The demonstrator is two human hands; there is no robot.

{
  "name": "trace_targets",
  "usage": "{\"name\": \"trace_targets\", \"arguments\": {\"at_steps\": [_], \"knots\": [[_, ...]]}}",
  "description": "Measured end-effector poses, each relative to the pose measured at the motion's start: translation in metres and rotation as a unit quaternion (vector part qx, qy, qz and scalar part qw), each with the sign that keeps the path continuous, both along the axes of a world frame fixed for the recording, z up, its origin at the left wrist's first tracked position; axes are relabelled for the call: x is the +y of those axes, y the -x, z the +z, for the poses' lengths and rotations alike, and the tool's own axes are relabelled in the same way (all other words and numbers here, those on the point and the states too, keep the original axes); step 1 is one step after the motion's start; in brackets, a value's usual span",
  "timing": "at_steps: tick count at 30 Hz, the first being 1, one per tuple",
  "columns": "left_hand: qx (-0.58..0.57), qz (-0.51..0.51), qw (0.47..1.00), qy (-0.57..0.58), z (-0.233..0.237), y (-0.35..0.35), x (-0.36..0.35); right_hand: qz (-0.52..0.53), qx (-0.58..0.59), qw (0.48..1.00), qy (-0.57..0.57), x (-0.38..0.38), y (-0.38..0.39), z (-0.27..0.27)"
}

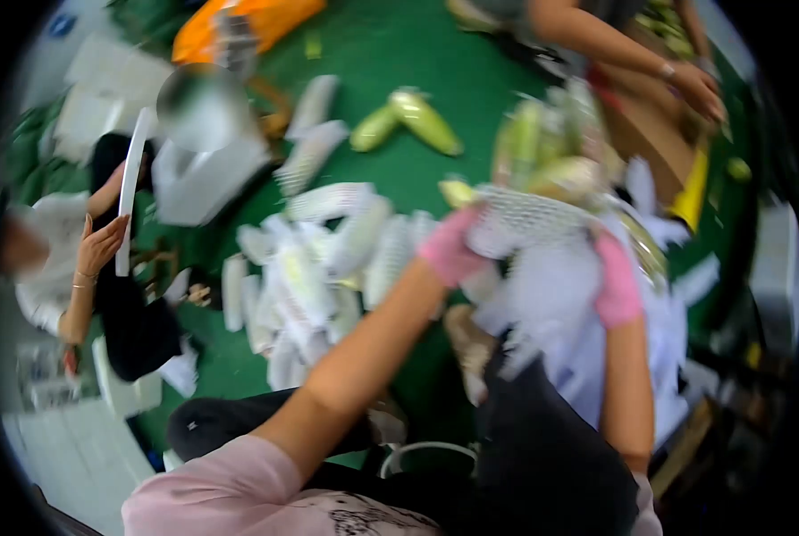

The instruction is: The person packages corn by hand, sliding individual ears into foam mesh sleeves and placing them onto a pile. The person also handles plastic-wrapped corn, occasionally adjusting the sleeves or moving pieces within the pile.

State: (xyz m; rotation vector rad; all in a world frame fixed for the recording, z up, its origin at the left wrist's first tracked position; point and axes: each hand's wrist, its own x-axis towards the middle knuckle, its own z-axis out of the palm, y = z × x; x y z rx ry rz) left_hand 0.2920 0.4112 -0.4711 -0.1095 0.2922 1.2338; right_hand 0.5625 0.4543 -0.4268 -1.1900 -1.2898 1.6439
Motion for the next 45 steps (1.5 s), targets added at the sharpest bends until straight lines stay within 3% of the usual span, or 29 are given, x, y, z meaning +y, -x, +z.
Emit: {"name": "trace_targets", "arguments": {"at_steps": [2,4,5,9,11,14,15,16,18,19,21,22,24,26,28,29,30,31,32,33,34,36,37,38,40,41,42,43,45], "knots": [[0.029,0.017,0.998,0.061,0.026,0.005,-0.007,-0.005,0.086,0.990,0.113,-0.008,0.028,0.049],[0.120,0.010,0.993,0.007,-0.016,0.021,-0.012,0.010,0.174,0.968,0.182,-0.010,0.016,0.051],[0.081,0.018,0.996,0.028,-0.013,0.026,-0.017,0.024,0.222,0.950,0.216,-0.012,0.017,0.050],[0.047,-0.069,0.993,0.078,0.059,0.013,-0.044,-0.003,0.140,0.975,0.171,-0.018,0.028,0.046],[0.288,-0.140,0.947,-0.031,0.019,-0.001,-0.042,0.000,0.008,0.991,0.132,-0.026,0.047,0.032],[0.262,-0.233,0.936,-0.031,0.069,-0.041,-0.072,0.041,-0.212,0.960,-0.178,-0.040,0.071,0.004],[0.371,-0.276,0.886,-0.034,0.072,-0.033,-0.070,0.054,-0.275,0.930,-0.238,-0.041,0.076,0.019],[0.468,-0.321,0.822,-0.040,0.075,-0.024,-0.064,0.013,-0.248,0.934,-0.259,-0.039,0.075,0.021],[0.369,-0.396,0.833,0.114,0.104,0.026,-0.020,-0.071,-0.206,0.931,-0.292,-0.031,0.057,0.024],[0.369,-0.345,0.857,0.102,0.118,0.064,0.012,-0.095,-0.179,0.950,-0.238,-0.028,0.040,0.028],[0.386,-0.109,0.914,0.059,0.147,0.150,0.083,-0.147,-0.108,0.973,-0.139,-0.015,0.009,0.037],[0.371,0.022,0.927,0.053,0.163,0.189,0.111,-0.149,-0.145,0.971,-0.118,-0.011,-0.009,0.030],[0.324,0.238,0.914,0.058,0.182,0.244,0.143,-0.151,-0.209,0.963,-0.077,-0.004,-0.040,0.005],[0.328,0.301,0.894,0.049,0.170,0.254,0.147,-0.057,-0.303,0.949,-0.066,-0.009,-0.029,0.005],[0.481,0.223,0.841,-0.112,0.139,0.176,0.114,0.069,-0.399,0.914,0.027,-0.011,0.008,0.017],[0.670,0.176,0.689,-0.213,0.114,0.142,0.089,0.104,-0.466,0.878,-0.015,-0.015,0.020,0.012],[0.810,0.118,0.489,-0.300,0.091,0.105,0.060,0.140,-0.530,0.834,-0.058,-0.019,0.031,0.003],[0.784,0.089,0.549,-0.275,0.086,0.063,0.033,0.179,-0.589,0.782,-0.103,-0.022,0.035,-0.001],[0.755,0.062,0.606,-0.244,0.082,0.019,0.006,0.177,-0.545,0.810,-0.125,-0.024,0.036,0.004],[0.742,0.053,0.589,-0.316,0.087,-0.010,-0.016,0.179,-0.497,0.836,-0.148,-0.028,0.038,0.018],[0.745,0.135,0.501,-0.419,0.083,-0.033,-0.026,0.184,-0.445,0.860,-0.170,-0.033,0.041,0.032],[0.805,0.047,0.337,-0.486,0.112,-0.055,-0.044,0.134,-0.210,0.960,-0.128,-0.043,0.046,0.063],[0.796,0.078,0.377,-0.467,0.121,-0.060,-0.042,0.102,-0.086,0.986,-0.100,-0.045,0.049,0.074],[0.784,0.110,0.414,-0.449,0.128,-0.062,-0.036,0.081,0.060,0.995,0.021,-0.041,0.051,0.079],[0.747,0.159,0.505,-0.402,0.127,-0.059,-0.018,0.032,0.334,0.905,0.262,-0.030,0.054,0.086],[0.719,0.175,0.560,-0.372,0.121,-0.054,-0.006,0.112,0.396,0.873,0.262,-0.026,0.060,0.094],[0.686,0.190,0.613,-0.343,0.114,-0.052,0.005,0.121,0.320,0.914,0.217,-0.021,0.067,0.089],[0.707,0.210,0.589,-0.329,0.099,-0.051,0.012,0.127,0.241,0.948,0.166,-0.013,0.075,0.076],[0.587,0.142,0.766,-0.220,0.078,-0.052,0.012,0.112,0.108,0.985,0.068,-0.005,0.087,0.046]]}}
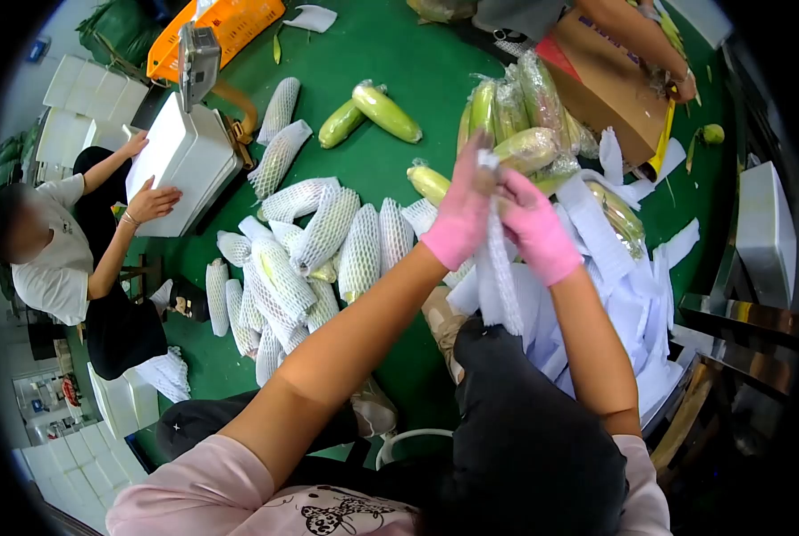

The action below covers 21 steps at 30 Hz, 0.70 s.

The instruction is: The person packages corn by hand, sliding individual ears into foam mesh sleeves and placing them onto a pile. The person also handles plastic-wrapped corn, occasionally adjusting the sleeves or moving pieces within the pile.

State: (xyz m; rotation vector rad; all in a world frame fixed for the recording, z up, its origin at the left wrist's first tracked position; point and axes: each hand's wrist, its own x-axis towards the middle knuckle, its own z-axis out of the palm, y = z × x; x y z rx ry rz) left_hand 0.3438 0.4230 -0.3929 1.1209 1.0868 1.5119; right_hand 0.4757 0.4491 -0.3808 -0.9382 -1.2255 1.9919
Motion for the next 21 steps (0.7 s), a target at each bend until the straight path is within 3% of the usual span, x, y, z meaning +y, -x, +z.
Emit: {"name": "trace_targets", "arguments": {"at_steps": [1,4,6,7,8,11,12,13,15,16,18,19,20,21], "knots": [[-0.100,-0.022,0.992,0.076,-0.011,-0.001,-0.002,-0.009,-0.033,0.999,-0.041,0.002,0.004,-0.013],[-0.195,-0.002,0.961,0.194,-0.056,0.007,-0.018,-0.078,-0.105,0.977,-0.171,-0.006,0.017,-0.050],[-0.239,0.005,0.960,0.148,-0.076,0.002,-0.028,-0.157,-0.086,0.934,-0.308,-0.009,0.020,-0.050],[-0.262,0.009,0.957,0.122,-0.085,-0.003,-0.032,-0.194,-0.057,0.947,-0.251,-0.012,0.015,-0.046],[-0.122,0.031,0.981,0.147,-0.060,-0.007,-0.037,-0.234,-0.024,0.952,-0.194,-0.015,0.009,-0.042],[-0.137,0.027,0.970,0.197,-0.084,-0.004,-0.044,-0.266,0.128,0.955,0.016,-0.006,-0.016,-0.015],[-0.410,0.019,0.896,0.171,-0.062,-0.002,-0.037,-0.246,0.178,0.951,0.059,-0.002,-0.028,-0.033],[-0.511,0.018,0.841,0.178,-0.033,0.005,-0.028,-0.203,0.123,0.964,0.116,-0.004,-0.034,-0.032],[-0.596,-0.107,0.778,0.165,-0.058,0.041,-0.017,-0.079,0.061,0.968,0.229,-0.008,-0.049,-0.034],[-0.583,-0.060,0.776,0.231,-0.054,0.046,-0.010,0.005,0.049,0.959,0.279,-0.009,-0.058,-0.038],[-0.545,0.038,0.757,0.359,-0.045,0.049,-0.002,0.061,-0.043,0.983,0.168,-0.010,-0.055,-0.042],[-0.469,-0.023,0.827,0.310,-0.066,0.051,-0.006,0.089,-0.089,0.986,0.113,-0.009,-0.054,-0.045],[-0.383,-0.084,0.883,0.257,-0.104,0.055,-0.012,0.025,-0.073,0.987,0.142,-0.006,-0.057,-0.053],[-0.322,-0.125,0.908,0.237,-0.109,0.055,-0.016,-0.045,-0.050,0.987,0.149,-0.004,-0.054,-0.049]]}}
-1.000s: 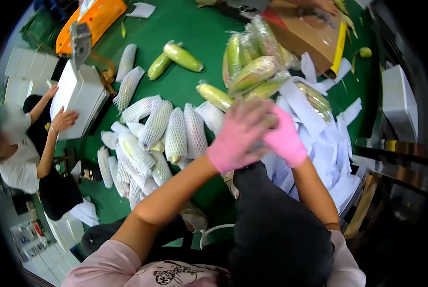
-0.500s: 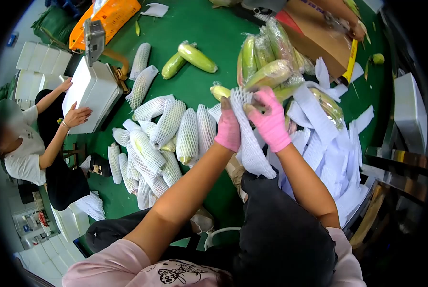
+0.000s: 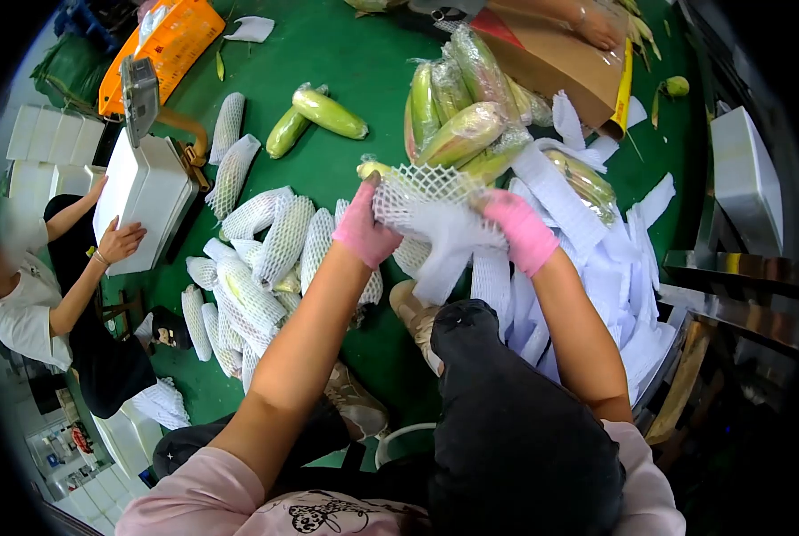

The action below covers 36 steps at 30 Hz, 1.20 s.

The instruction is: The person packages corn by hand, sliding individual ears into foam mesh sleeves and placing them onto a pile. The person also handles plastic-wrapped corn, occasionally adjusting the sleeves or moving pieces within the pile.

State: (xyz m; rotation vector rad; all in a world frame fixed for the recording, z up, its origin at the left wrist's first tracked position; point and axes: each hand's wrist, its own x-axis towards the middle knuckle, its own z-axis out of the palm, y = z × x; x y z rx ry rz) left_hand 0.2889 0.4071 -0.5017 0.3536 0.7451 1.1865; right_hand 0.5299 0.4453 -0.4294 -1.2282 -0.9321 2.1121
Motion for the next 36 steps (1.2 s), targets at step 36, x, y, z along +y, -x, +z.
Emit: {"name": "trace_targets", "arguments": {"at_steps": [36], "knots": [[-0.171,0.010,0.984,0.051,0.057,-0.011,-0.076,-0.117,0.051,0.957,-0.260,-0.076,0.093,0.094]]}}
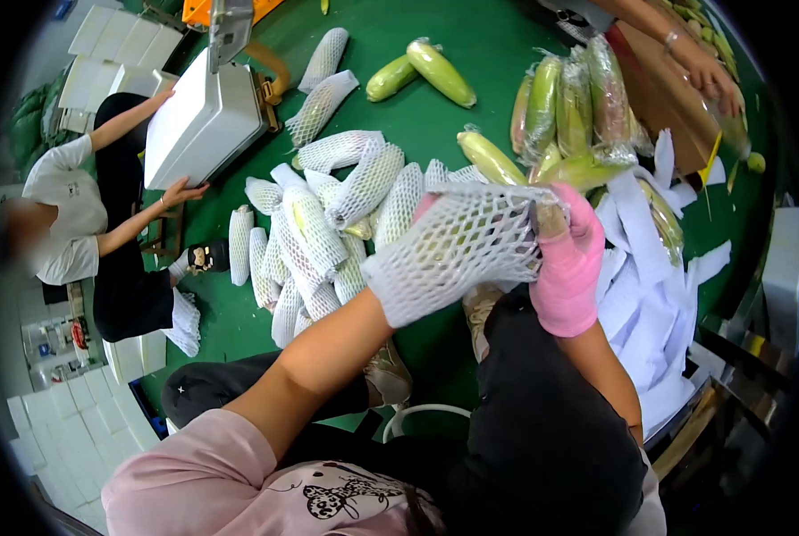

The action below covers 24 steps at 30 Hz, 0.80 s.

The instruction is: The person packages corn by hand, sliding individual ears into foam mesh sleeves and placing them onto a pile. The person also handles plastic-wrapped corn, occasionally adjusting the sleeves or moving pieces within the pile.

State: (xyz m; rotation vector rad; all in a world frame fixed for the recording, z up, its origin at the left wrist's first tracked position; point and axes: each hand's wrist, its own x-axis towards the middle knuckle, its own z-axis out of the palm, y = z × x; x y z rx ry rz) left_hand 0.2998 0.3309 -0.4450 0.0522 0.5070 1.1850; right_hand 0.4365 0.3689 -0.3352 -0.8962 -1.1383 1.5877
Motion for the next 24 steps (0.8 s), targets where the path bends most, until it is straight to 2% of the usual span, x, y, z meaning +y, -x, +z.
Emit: {"name": "trace_targets", "arguments": {"at_steps": [3,6,8,9,10,11,12,14,16,18,20,22,23,24], "knots": [[-0.021,0.022,1.000,0.007,0.005,0.023,-0.009,0.000,0.021,0.999,0.050,-0.002,-0.003,0.001],[-0.035,0.050,0.998,0.023,-0.003,0.030,-0.012,-0.033,0.008,0.999,0.008,-0.004,-0.005,-0.003],[-0.043,0.074,0.996,0.032,-0.013,0.024,-0.012,-0.030,-0.140,0.980,-0.139,0.009,-0.008,-0.015],[-0.047,0.083,0.995,0.037,-0.016,0.021,-0.013,0.001,-0.053,0.999,-0.003,0.013,-0.007,-0.036],[-0.048,0.091,0.994,0.039,-0.019,0.019,-0.014,0.031,0.035,0.990,0.131,0.013,-0.007,-0.051],[-0.049,0.100,0.993,0.043,-0.021,0.018,-0.016,0.010,0.031,0.987,0.154,0.002,0.007,-0.051],[-0.047,0.107,0.992,0.045,-0.022,0.019,-0.017,0.006,0.012,0.984,0.180,-0.005,0.010,-0.076],[-0.039,0.118,0.991,0.050,-0.023,0.023,-0.021,0.075,-0.075,0.983,0.152,-0.008,0.004,-0.119],[-0.017,0.126,0.991,0.044,-0.023,0.038,-0.026,0.097,-0.083,0.989,0.076,-0.003,0.004,-0.107],[0.020,0.133,0.991,0.028,-0.016,0.075,-0.029,0.113,-0.075,0.991,0.022,0.015,-0.014,-0.102],[0.094,0.129,0.987,0.010,0.000,0.139,-0.022,-0.024,-0.153,0.984,-0.085,0.043,-0.051,-0.098],[0.193,0.105,0.975,0.019,0.022,0.212,-0.004,-0.063,-0.192,0.978,-0.054,0.065,-0.105,-0.075],[0.273,0.062,0.954,0.111,0.041,0.244,0.014,-0.039,-0.244,0.969,-0.027,0.067,-0.129,-0.062],[0.280,0.038,0.947,0.155,0.059,0.263,0.021,-0.014,-0.292,0.956,0.002,0.066,-0.149,-0.050]]}}
